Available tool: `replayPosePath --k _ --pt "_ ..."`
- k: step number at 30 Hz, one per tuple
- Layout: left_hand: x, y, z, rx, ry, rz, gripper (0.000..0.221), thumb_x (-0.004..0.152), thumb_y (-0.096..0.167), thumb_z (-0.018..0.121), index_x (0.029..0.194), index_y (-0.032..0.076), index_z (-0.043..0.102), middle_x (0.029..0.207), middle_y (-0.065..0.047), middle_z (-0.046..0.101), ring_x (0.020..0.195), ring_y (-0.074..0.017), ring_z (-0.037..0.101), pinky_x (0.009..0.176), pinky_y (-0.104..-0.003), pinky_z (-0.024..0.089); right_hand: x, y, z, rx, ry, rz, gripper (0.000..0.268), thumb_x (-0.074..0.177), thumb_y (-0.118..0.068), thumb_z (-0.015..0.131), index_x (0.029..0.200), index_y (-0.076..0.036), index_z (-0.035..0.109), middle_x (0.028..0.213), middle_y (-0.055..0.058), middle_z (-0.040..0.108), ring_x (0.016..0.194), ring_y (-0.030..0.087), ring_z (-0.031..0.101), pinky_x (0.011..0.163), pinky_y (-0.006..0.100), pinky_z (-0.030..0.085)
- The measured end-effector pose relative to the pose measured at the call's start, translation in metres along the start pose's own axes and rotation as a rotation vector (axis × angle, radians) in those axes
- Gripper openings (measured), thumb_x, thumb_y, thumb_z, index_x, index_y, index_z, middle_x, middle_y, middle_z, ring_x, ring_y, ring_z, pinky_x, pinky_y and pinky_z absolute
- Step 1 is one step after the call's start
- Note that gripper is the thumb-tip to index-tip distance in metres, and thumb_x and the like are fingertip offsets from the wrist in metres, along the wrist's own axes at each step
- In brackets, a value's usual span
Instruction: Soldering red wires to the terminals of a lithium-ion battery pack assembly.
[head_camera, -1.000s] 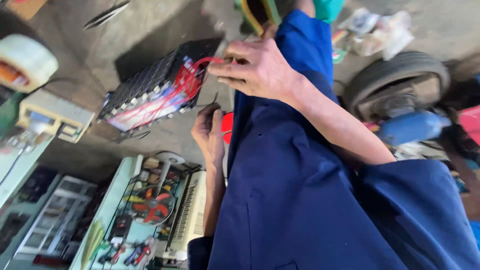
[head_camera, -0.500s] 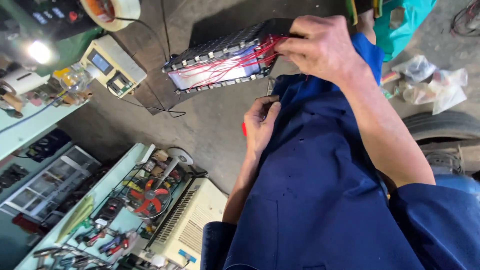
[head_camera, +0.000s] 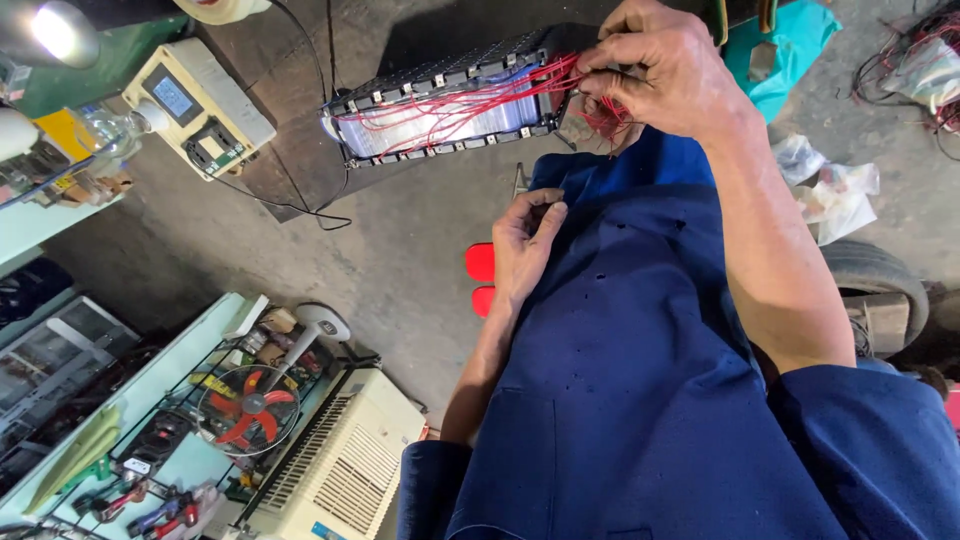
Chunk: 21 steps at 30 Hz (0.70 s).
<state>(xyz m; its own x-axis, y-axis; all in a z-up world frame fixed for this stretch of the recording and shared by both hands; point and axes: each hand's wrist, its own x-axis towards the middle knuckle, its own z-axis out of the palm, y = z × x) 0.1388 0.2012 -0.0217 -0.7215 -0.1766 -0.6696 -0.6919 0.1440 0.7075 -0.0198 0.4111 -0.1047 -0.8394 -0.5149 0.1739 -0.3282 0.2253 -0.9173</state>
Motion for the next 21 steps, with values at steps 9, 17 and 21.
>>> replayPosePath --k 9,17,21 --pt "0.002 -0.004 -0.002 -0.050 -0.008 0.023 0.019 0.097 0.019 0.071 0.112 0.008 0.073 0.104 -0.002 0.074 0.090 -0.0098 0.066 0.084 -0.024 0.057 0.000 -0.005 0.000 0.042 -0.034 0.011 0.017 0.105 0.005 0.082 0.118 0.014 0.076 0.118 0.025 0.058 0.112 0.034 0.061 0.081 0.041 0.052" --pt "0.009 -0.015 -0.005 -0.109 0.026 0.045 0.015 0.097 0.015 0.072 0.110 0.008 0.073 0.098 0.001 0.073 0.087 -0.0065 0.063 0.081 -0.022 0.053 -0.001 -0.018 -0.003 0.149 -0.126 0.170 0.032 0.095 -0.003 0.085 0.123 0.008 0.075 0.133 0.025 0.049 0.121 0.036 0.058 0.094 0.043 0.054" --pt "0.010 -0.015 -0.005 -0.141 0.025 0.032 0.016 0.097 0.016 0.072 0.111 0.009 0.073 0.102 0.000 0.074 0.092 -0.0079 0.065 0.086 -0.022 0.055 -0.001 -0.011 0.004 0.189 -0.076 0.187 0.026 0.095 0.004 0.085 0.118 0.010 0.075 0.131 0.023 0.051 0.122 0.034 0.057 0.098 0.041 0.054"
